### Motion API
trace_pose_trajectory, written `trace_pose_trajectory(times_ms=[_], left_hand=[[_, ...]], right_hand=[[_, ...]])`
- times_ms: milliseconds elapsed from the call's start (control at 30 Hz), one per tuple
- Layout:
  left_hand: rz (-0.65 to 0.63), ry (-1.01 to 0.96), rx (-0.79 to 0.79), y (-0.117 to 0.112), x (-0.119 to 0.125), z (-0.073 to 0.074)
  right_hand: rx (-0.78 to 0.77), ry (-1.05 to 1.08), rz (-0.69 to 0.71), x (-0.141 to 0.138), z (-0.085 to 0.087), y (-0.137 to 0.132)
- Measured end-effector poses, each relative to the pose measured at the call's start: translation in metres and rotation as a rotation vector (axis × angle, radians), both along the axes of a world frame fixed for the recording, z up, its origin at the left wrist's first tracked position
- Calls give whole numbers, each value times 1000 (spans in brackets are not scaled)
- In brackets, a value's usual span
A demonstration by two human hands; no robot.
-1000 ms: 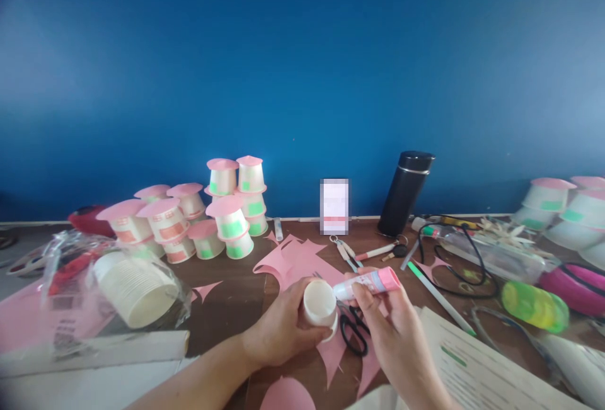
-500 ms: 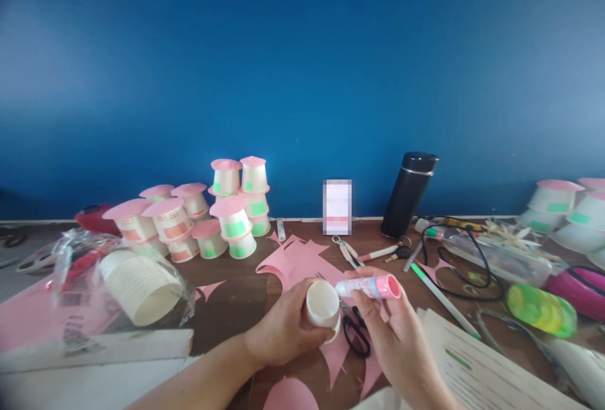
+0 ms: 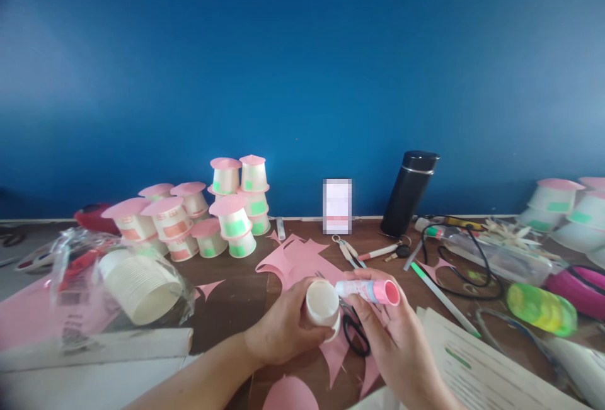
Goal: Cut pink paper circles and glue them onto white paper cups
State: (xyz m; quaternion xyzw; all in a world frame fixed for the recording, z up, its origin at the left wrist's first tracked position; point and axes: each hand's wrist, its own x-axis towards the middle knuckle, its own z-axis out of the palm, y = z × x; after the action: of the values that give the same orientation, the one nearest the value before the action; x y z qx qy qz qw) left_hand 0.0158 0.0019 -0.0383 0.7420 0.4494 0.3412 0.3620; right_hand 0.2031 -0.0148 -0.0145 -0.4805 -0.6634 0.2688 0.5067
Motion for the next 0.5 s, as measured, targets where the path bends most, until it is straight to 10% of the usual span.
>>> trace_pose_trajectory(times_ms=[500], left_hand=[[-16, -48, 16, -1, 0, 0]], right_hand=[[-20, -209, 16, 9, 0, -3]])
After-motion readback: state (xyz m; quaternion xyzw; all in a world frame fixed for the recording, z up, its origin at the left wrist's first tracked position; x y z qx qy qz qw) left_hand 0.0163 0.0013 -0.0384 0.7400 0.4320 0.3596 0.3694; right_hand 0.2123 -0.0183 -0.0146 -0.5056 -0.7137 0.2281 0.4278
